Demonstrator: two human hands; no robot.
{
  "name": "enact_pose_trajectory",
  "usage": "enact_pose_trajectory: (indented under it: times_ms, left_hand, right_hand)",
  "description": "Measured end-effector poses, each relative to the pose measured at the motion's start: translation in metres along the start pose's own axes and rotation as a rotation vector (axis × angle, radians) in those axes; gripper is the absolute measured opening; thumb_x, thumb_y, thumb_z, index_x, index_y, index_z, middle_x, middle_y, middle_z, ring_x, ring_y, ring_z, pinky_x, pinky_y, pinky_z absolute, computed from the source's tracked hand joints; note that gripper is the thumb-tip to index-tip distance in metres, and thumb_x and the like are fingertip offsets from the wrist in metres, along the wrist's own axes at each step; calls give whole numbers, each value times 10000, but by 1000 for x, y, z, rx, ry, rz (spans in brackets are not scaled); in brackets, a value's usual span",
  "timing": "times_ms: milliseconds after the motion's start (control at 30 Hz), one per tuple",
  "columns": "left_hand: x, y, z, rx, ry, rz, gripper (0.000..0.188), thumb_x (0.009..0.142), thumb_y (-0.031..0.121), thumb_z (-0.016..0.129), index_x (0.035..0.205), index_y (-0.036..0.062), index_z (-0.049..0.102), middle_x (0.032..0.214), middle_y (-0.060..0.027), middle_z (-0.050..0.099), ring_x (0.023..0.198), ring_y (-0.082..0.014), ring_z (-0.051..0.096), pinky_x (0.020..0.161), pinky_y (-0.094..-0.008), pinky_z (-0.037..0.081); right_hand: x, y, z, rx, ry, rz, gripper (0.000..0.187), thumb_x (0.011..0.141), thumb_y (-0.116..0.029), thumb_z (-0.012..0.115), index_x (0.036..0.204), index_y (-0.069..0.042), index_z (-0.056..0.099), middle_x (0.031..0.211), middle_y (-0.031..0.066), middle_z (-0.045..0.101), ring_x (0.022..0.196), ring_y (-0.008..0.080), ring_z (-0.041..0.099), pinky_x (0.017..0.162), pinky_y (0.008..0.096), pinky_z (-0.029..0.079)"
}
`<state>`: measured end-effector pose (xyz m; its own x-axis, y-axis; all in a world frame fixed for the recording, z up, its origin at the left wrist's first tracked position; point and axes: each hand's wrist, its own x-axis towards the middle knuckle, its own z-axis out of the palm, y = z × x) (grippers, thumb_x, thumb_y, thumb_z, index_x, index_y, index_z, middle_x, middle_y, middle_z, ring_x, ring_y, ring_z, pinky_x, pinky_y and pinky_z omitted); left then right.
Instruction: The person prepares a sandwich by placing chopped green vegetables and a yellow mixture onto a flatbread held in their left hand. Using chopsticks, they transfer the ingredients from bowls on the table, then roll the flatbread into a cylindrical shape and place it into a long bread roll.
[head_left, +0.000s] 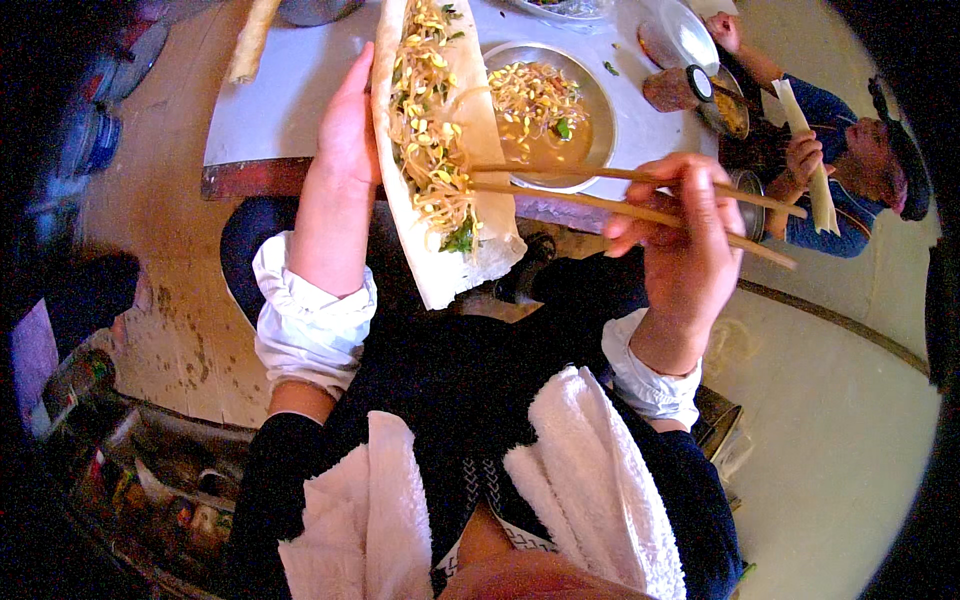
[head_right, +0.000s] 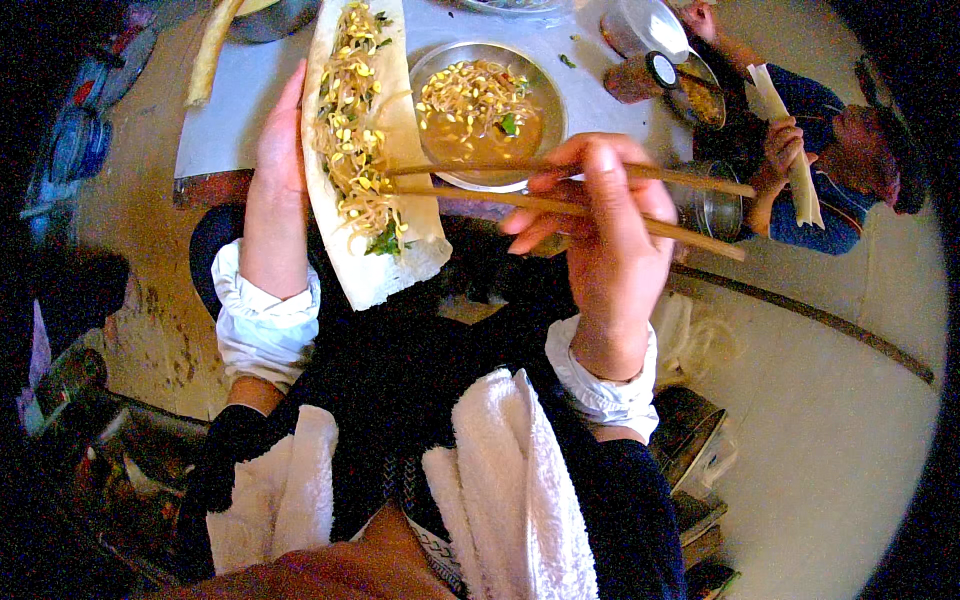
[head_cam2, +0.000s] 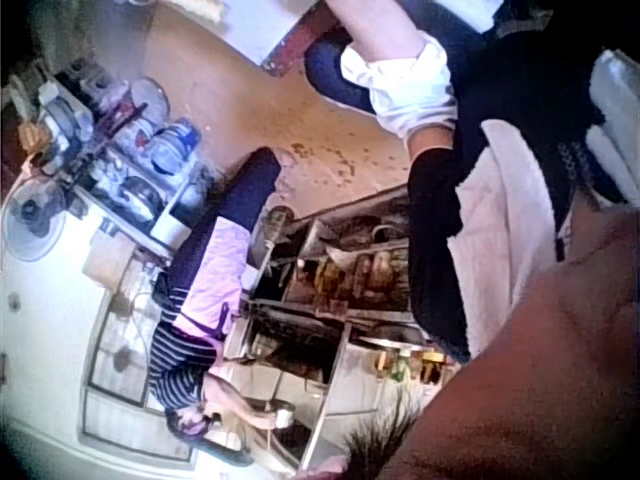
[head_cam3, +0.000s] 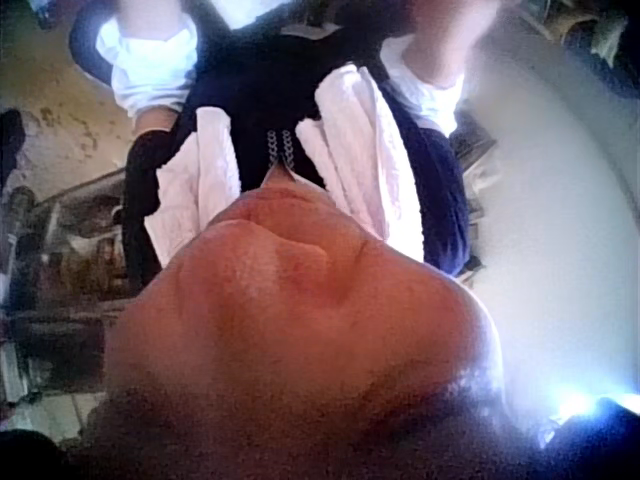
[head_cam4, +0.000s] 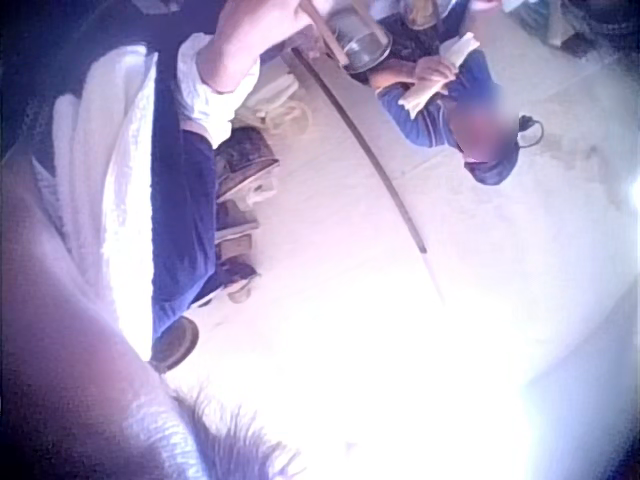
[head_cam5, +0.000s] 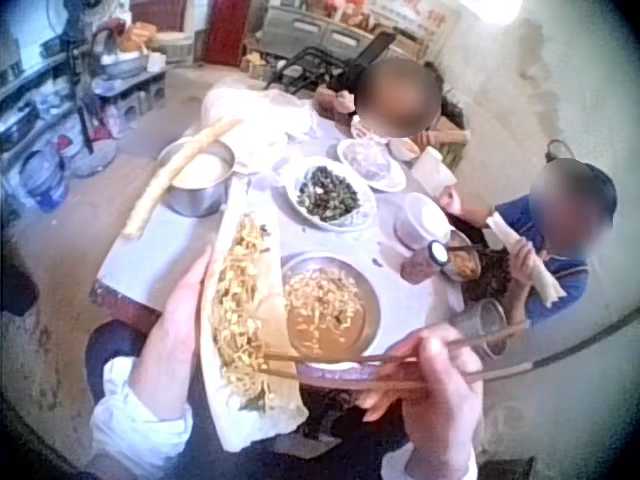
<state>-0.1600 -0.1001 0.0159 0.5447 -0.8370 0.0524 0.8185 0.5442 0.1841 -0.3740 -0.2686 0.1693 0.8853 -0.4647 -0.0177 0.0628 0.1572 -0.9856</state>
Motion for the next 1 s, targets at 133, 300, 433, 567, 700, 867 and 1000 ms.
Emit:
enact_pose_trajectory:
  times_ms: [133,300,433,567,700,867,1000]
  left_hand:
    - [1,-1,6,42,84,-3,506,985,415,353,1351,77,447,1283,-135,551,1129,-299,566,953,-474,470]
    - [-2,0,5,76,117,-4,513,982,419,360,1351,75,446,1291,-132,546,1135,-297,562,963,-468,463]
    - [1,-1,7,76,158,0,519,980,425,362,1349,70,446,1292,-135,544,1135,-295,562,961,-467,463]
    - [2,-2,14,28,133,-59,512,977,426,380,1332,68,468,1266,-134,565,1118,-291,574,971,-469,454]
    - [3,-12,39,24,231,-80,497,969,440,400,1291,78,507,1199,-130,605,1044,-273,615,893,-455,509]
    - [5,-15,37,105,236,-94,526,970,462,374,1305,74,491,1214,-138,594,1045,-292,612,883,-462,513]
    - [4,-16,43,36,162,-170,546,969,466,372,1313,55,475,1210,-157,592,1036,-303,616,885,-463,514]
  right_hand:
    - [-7,19,4,-28,-65,94,286,983,-244,455,957,25,551,772,136,611,564,227,634,449,281,524]
    - [-3,12,1,14,-49,48,275,980,-228,456,961,29,551,765,138,617,542,223,629,408,263,500]
    - [-2,12,6,24,-41,76,263,976,-213,456,979,34,547,768,143,626,528,221,626,385,257,479]
    - [6,11,1,61,-33,37,266,974,-212,461,952,30,568,707,114,598,487,182,591,371,241,451]
    - [19,-3,2,91,-13,-25,274,967,-224,477,965,30,578,690,84,574,486,160,576,378,236,441]
    - [48,7,11,29,28,-69,263,959,-230,496,968,16,589,724,73,586,513,152,585,409,239,452]
    - [76,18,13,46,46,-139,261,958,-229,506,938,14,598,743,83,600,532,164,596,452,241,470]
